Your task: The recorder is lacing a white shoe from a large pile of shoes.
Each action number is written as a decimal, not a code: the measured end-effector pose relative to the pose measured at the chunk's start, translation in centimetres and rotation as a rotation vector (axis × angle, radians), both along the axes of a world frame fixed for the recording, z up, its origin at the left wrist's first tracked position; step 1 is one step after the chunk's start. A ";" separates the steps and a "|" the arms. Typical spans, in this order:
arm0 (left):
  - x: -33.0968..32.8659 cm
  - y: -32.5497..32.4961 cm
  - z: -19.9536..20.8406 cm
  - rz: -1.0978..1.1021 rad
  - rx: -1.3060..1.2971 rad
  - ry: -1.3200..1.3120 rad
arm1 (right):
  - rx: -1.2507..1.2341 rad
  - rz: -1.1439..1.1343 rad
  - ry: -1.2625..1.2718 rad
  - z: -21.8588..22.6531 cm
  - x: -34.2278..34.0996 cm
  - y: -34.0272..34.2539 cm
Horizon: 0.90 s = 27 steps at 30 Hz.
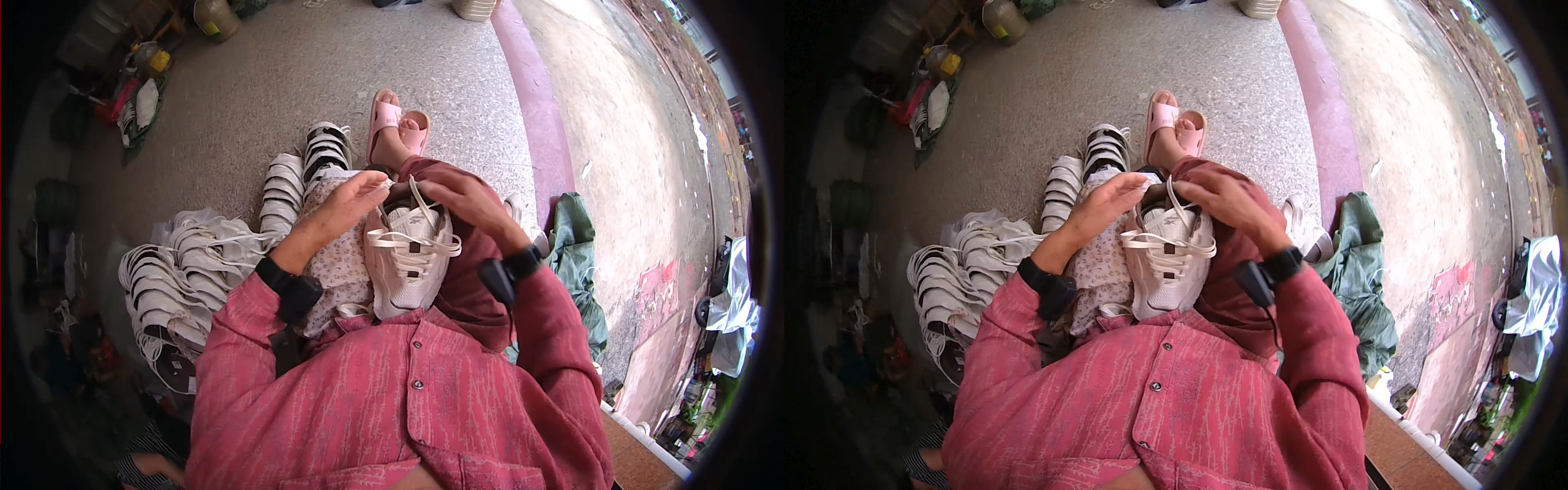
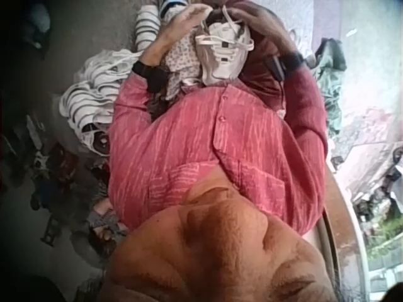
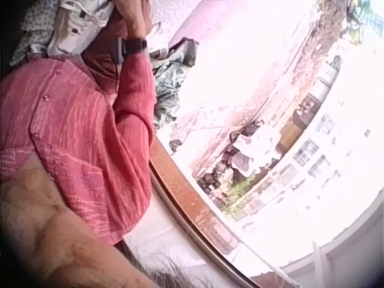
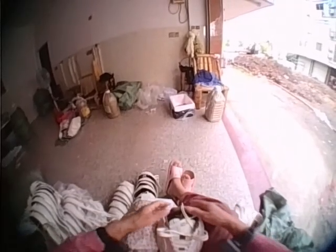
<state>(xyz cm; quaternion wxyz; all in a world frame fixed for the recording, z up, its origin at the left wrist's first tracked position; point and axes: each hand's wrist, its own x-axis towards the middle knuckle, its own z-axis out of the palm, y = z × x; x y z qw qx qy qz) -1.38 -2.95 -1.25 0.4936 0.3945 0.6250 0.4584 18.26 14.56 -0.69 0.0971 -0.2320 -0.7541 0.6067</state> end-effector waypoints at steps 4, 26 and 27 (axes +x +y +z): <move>-0.2 0.8 -0.6 -0.020 -0.065 0.002 | -0.011 0.222 -0.067 -1.0 -0.7 -0.4; 2.9 0.4 -0.7 -0.038 0.022 -0.163 | -0.531 -0.004 0.386 0.2 13.3 -4.8; 2.8 -0.1 -0.2 -0.015 0.092 -0.151 | -0.505 0.006 0.424 0.0 13.4 -4.8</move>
